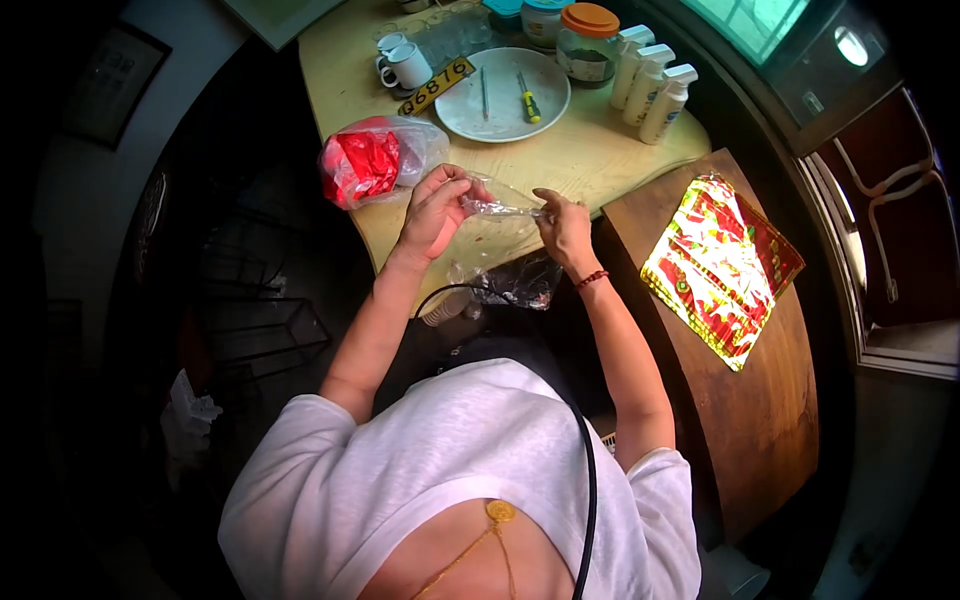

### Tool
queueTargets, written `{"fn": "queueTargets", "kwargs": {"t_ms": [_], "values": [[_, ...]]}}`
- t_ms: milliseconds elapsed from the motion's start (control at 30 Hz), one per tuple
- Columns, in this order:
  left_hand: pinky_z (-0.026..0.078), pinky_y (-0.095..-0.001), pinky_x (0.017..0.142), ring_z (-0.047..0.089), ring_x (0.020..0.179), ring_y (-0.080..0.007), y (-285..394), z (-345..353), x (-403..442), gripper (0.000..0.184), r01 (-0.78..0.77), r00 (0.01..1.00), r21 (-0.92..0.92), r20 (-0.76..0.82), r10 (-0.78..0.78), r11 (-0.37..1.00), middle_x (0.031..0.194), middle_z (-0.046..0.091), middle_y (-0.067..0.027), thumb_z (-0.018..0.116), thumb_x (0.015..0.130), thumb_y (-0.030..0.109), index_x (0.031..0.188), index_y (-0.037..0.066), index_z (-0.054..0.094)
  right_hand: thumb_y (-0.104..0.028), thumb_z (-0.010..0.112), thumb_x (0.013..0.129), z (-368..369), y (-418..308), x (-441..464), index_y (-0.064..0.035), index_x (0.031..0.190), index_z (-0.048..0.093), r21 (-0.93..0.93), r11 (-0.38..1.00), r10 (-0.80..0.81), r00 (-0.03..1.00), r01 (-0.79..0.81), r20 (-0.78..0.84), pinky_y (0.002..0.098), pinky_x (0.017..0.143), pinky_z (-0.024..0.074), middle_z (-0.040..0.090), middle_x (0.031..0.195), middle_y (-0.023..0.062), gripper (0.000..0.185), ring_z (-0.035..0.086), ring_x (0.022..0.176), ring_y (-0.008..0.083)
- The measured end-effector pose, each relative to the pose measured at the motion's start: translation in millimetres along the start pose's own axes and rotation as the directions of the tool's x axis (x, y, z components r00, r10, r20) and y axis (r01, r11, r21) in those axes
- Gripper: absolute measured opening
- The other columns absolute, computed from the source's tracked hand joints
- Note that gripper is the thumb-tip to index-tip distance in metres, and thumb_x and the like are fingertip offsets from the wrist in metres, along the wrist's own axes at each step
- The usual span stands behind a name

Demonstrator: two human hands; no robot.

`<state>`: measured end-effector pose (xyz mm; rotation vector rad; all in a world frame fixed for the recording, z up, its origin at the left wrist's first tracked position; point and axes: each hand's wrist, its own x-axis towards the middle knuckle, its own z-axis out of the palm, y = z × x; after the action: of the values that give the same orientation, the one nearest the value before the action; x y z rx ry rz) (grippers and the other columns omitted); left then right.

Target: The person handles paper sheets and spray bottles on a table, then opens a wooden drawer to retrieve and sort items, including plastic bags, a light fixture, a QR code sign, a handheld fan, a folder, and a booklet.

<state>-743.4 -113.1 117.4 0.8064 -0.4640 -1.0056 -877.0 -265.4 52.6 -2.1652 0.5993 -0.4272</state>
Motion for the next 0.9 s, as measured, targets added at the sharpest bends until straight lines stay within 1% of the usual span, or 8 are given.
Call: {"fn": "queueTargets", "kwargs": {"t_ms": [100,300,367,433,600,667,733,900], "values": [[0.037,-0.0296,0.089,0.052,0.096,-0.0195,-22.3,-50.8,-7.0,0.027,0.120,0.932,0.625,-0.338,0.129,0.771,0.092,0.057,-0.0057,0.057,0.083,0.023,0.103,0.007,0.049,0.001,0.052,0.078,4.5,-3.7,13.3,0.0025,0.097,0.060,0.655,0.756,0.133,0.979,0.000,-0.153,0.0257,0.071,0.0457,0.062,0.083,0.0066,0.021,0.057,0.073,0.0131],[0.040,-0.0445,0.088,0.049,0.105,-0.0236,-36.8,-34.5,-31.6,0.055,0.276,0.874,0.071,-0.434,-0.220,0.958,0.114,0.051,-0.0047,0.051,0.081,0.050,0.120,0.011,0.043,0.003,0.049,0.080,60.5,-39.1,20.0,0.0039,0.097,0.060,0.931,0.354,0.322,0.946,-0.087,-0.034,0.0208,0.062,0.0450,0.060,0.083,0.0050,0.021,0.054,0.070,0.0101],[0.043,-0.0504,0.081,0.051,0.102,-0.0231,-61.3,-77.6,-23.4,0.051,0.388,0.904,-0.372,-0.024,-0.427,0.843,0.112,0.053,-0.0039,0.051,0.081,0.050,0.117,0.013,0.046,0.003,0.045,0.081,82.0,-49.2,11.3,0.0052,0.095,0.059,0.781,0.622,0.157,0.986,-0.060,-0.050,0.0228,0.059,0.0436,0.059,0.082,0.0036,0.020,0.051,0.067,0.0089],[0.049,-0.0416,0.073,0.055,0.093,-0.0196,-59.4,-76.3,-23.3,0.038,0.277,0.931,-0.276,-0.160,-0.329,0.920,0.106,0.056,-0.0033,0.052,0.084,0.037,0.113,0.013,0.049,-0.001,0.052,0.078,104.7,-48.4,6.1,0.0056,0.102,0.053,0.409,0.897,-0.143,0.986,0.168,-0.090,0.0293,0.062,0.0448,0.059,0.082,0.0108,0.025,0.055,0.067,0.0217],[0.051,-0.0337,0.070,0.059,0.083,-0.0189,-32.7,-111.2,-30.9,0.029,-0.011,0.948,-0.312,-0.306,-0.089,0.950,0.095,0.060,-0.0053,0.052,0.085,0.021,0.110,0.006,0.051,-0.021,0.067,0.071,66.4,-114.3,-4.8,0.0014,0.120,0.040,-0.426,0.759,-0.559,0.828,0.493,-0.037,0.0408,0.089,0.0359,0.043,0.118,0.0224,0.060,0.040,0.112,0.0373],[0.051,-0.0342,0.071,0.059,0.086,-0.0200,-17.4,-106.0,-29.0,0.028,-0.140,0.913,-0.346,-0.408,-0.014,0.928,0.098,0.059,-0.0068,0.051,0.085,0.015,0.111,0.005,0.050,-0.031,0.067,0.074,87.0,-86.5,5.9,-0.0047,0.131,0.032,0.168,0.953,-0.246,0.967,0.253,-0.061,0.0453,0.094,0.0341,0.037,0.128,0.0165,0.072,0.032,0.122,0.0317],[0.051,-0.0343,0.072,0.058,0.089,-0.0207,-17.9,-98.6,-26.3,0.026,-0.189,0.910,-0.223,-0.406,0.086,0.956,0.101,0.058,-0.0076,0.049,0.085,0.008,0.110,0.004,0.048,-0.029,0.065,0.077,89.5,-106.2,15.9,-0.0042,0.132,0.029,0.670,0.632,0.173,0.913,-0.390,0.369,0.0398,0.082,0.0464,0.038,0.128,0.0156,0.070,0.038,0.118,0.0272],[0.049,-0.0316,0.073,0.057,0.088,-0.0205,2.5,-113.1,-27.2,0.028,-0.021,0.813,0.453,-0.511,0.279,0.891,0.098,0.057,-0.0095,0.054,0.080,0.006,0.107,0.002,0.048,-0.014,0.057,0.082,131.1,-89.1,66.8,0.0029,0.107,0.051,0.748,0.454,0.026,0.846,-0.485,0.533,0.0320,0.063,0.0519,0.058,0.099,0.0114,0.031,0.060,0.078,0.0207]]}}
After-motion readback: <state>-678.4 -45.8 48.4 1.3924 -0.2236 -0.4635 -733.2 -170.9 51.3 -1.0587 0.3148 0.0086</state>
